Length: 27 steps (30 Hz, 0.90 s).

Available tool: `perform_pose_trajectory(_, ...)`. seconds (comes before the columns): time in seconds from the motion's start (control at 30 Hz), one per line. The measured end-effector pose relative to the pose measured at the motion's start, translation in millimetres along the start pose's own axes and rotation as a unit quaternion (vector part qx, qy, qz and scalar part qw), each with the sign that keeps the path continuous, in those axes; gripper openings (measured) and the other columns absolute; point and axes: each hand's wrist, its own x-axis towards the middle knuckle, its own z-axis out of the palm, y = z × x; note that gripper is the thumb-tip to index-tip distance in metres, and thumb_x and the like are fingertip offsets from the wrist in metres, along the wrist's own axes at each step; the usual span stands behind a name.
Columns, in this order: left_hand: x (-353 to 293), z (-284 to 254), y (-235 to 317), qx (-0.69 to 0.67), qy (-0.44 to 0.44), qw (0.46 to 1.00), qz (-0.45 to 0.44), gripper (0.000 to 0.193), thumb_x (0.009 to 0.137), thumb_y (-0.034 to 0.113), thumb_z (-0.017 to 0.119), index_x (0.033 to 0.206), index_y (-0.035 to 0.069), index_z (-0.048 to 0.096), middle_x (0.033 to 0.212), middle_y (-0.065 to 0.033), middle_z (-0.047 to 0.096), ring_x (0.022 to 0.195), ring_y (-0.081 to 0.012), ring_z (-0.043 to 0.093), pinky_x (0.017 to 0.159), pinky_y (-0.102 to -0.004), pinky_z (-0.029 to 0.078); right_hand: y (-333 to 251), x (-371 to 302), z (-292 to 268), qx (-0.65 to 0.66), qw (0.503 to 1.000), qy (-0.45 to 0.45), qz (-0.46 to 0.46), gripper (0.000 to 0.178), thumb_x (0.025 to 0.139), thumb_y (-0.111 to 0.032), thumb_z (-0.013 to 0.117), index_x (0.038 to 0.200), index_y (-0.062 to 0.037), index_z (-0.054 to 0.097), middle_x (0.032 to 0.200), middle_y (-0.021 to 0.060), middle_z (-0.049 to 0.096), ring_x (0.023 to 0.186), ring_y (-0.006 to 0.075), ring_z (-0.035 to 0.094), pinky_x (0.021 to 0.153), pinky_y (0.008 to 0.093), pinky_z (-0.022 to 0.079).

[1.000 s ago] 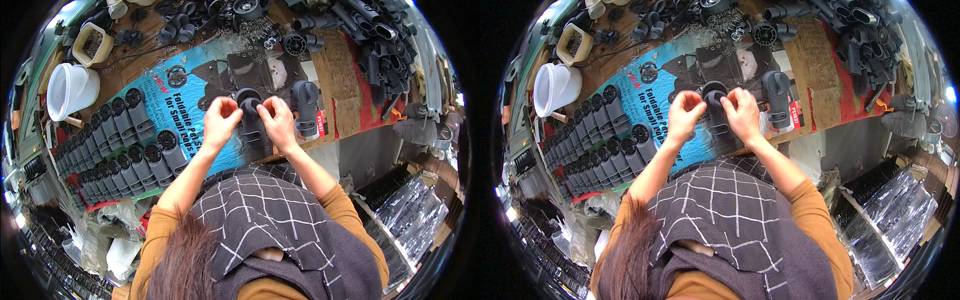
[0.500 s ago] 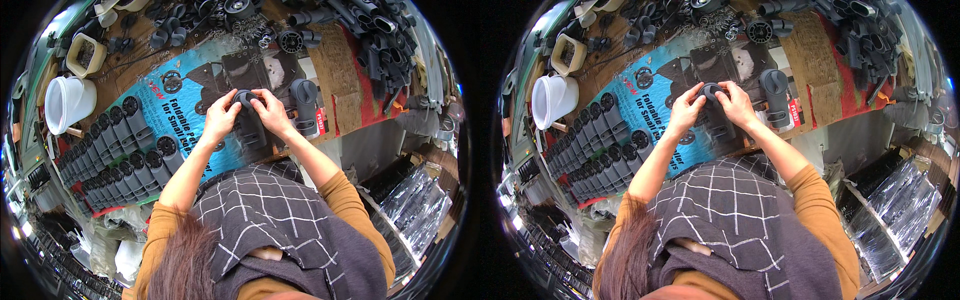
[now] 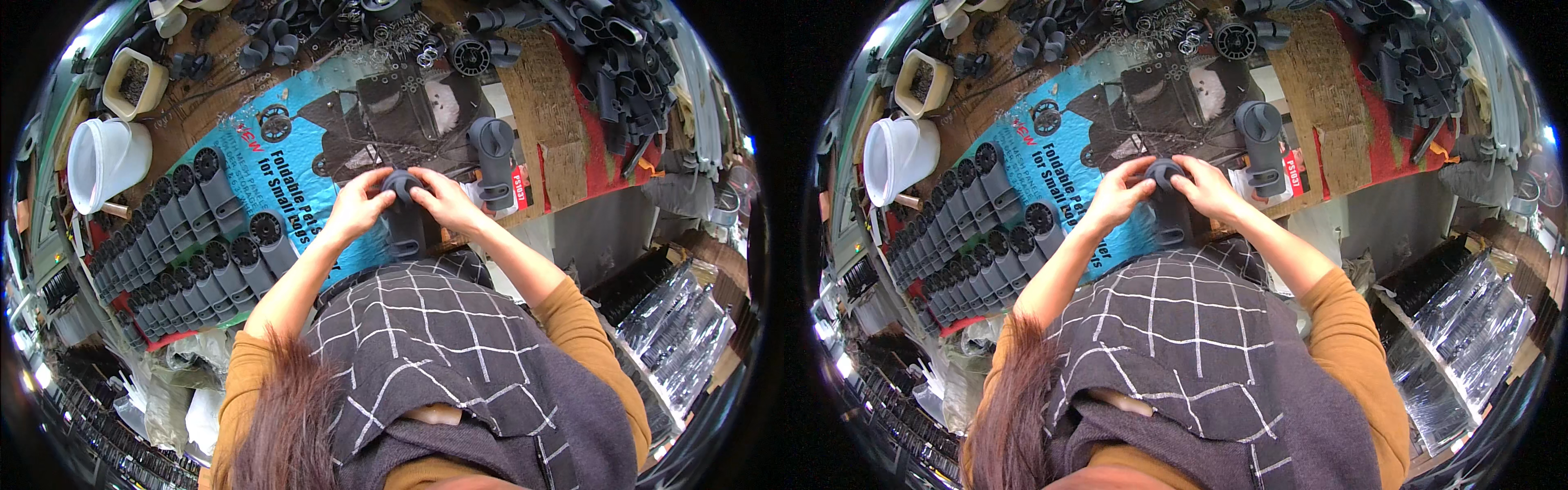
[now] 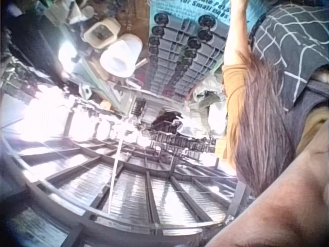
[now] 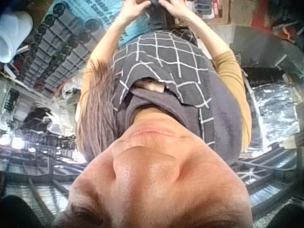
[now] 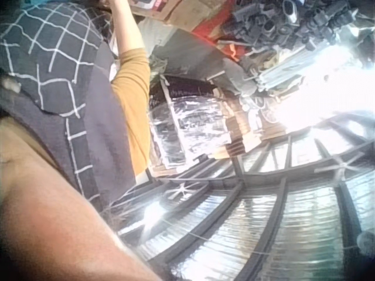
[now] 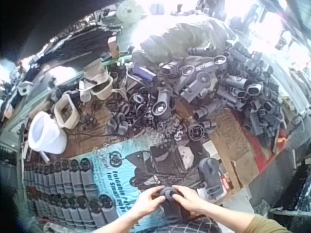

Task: The person repeatedly picks up small black plastic components from a cluttered workbench, fits them together by hand, and places the assembled units aside. The hands handle the parts one at a time, turning them over and pressing them into place without using tools.

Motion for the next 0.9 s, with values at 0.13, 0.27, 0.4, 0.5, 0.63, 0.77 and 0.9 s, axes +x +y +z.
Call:
perform_pose_trajectory(0.13, 4, -2, 5, 0.117, -0.011, 0.993, 0.027, 0.050, 0.083, 0.006, 0.065, 0.131, 0.000, 0.050, 0.119, -0.0147, 0.060, 0.099, -0.0200, 0.062, 0.086, -0.0312, 0.050, -1, 1, 0, -0.064, 0.998, 0.011, 0.002, 0.044, 0.088, -0.021, 0.060, 0.125, 0.0005, 0.053, 0.121, 0.0206, 0.058, 0.112, 0.0305, 0.057, 0.095, 0.0377, 0.045)
perform_pose_trajectory(0.27, 13, -4, 12, 0.208, -0.036, 0.977, 0.038, 0.048, 0.079, 0.005, 0.066, 0.125, -0.003, 0.052, 0.116, -0.0156, 0.060, 0.098, -0.0202, 0.061, 0.085, -0.0317, 0.050, -7, 3, 2, -0.010, 0.998, 0.026, 0.054, 0.040, 0.085, -0.020, 0.064, 0.120, 0.0002, 0.057, 0.114, 0.0176, 0.063, 0.103, 0.0266, 0.062, 0.088, 0.0351, 0.049)
perform_pose_trajectory(0.4, 23, -12, 23, 0.264, -0.082, 0.960, 0.049, 0.056, 0.066, 0.013, 0.076, 0.115, -0.004, 0.056, 0.107, -0.0194, 0.058, 0.101, -0.0286, 0.059, 0.089, -0.0360, 0.048, -11, 5, 2, 0.019, 0.994, 0.037, 0.097, 0.037, 0.083, -0.021, 0.067, 0.114, -0.0009, 0.061, 0.105, 0.0151, 0.066, 0.095, 0.0221, 0.065, 0.085, 0.0331, 0.050)
perform_pose_trajectory(0.5, 26, -12, 28, 0.248, -0.084, 0.965, 0.025, 0.059, 0.060, 0.019, 0.081, 0.109, -0.004, 0.058, 0.104, -0.0199, 0.057, 0.101, -0.0314, 0.057, 0.090, -0.0365, 0.047, -12, 6, 3, 0.005, 0.994, 0.042, 0.096, 0.037, 0.083, -0.021, 0.068, 0.113, -0.0002, 0.061, 0.099, 0.0111, 0.067, 0.090, 0.0165, 0.063, 0.080, 0.0299, 0.050)
perform_pose_trajectory(0.63, 25, -4, 30, 0.345, -0.063, 0.934, 0.069, 0.061, 0.057, 0.023, 0.084, 0.105, -0.005, 0.058, 0.102, -0.0194, 0.058, 0.097, -0.0306, 0.059, 0.086, -0.0360, 0.047, -10, 13, 5, -0.006, 0.995, 0.052, 0.090, 0.036, 0.082, -0.024, 0.070, 0.109, -0.0002, 0.062, 0.092, 0.0086, 0.068, 0.084, 0.0127, 0.062, 0.077, 0.0280, 0.050)
perform_pose_trajectory(0.77, 18, 1, 36, 0.334, -0.043, 0.941, 0.032, 0.059, 0.058, 0.024, 0.086, 0.103, -0.004, 0.058, 0.097, -0.0174, 0.060, 0.085, -0.0275, 0.061, 0.076, -0.0349, 0.050, -13, 8, 11, 0.001, 0.992, 0.092, 0.084, 0.039, 0.082, -0.028, 0.071, 0.108, -0.0002, 0.062, 0.091, 0.0096, 0.068, 0.085, 0.0145, 0.064, 0.078, 0.0291, 0.050)
perform_pose_trajectory(0.9, 1, 4, 53, 0.310, 0.200, 0.920, 0.130, 0.062, 0.060, 0.028, 0.085, 0.108, -0.002, 0.058, 0.103, -0.0133, 0.059, 0.090, -0.0207, 0.059, 0.076, -0.0330, 0.050, -37, -26, 27, -0.139, 0.980, 0.138, -0.034, 0.091, 0.074, -0.048, 0.072, 0.142, -0.0050, 0.030, 0.119, 0.0270, 0.056, 0.106, 0.0381, 0.059, 0.090, 0.0439, 0.047)
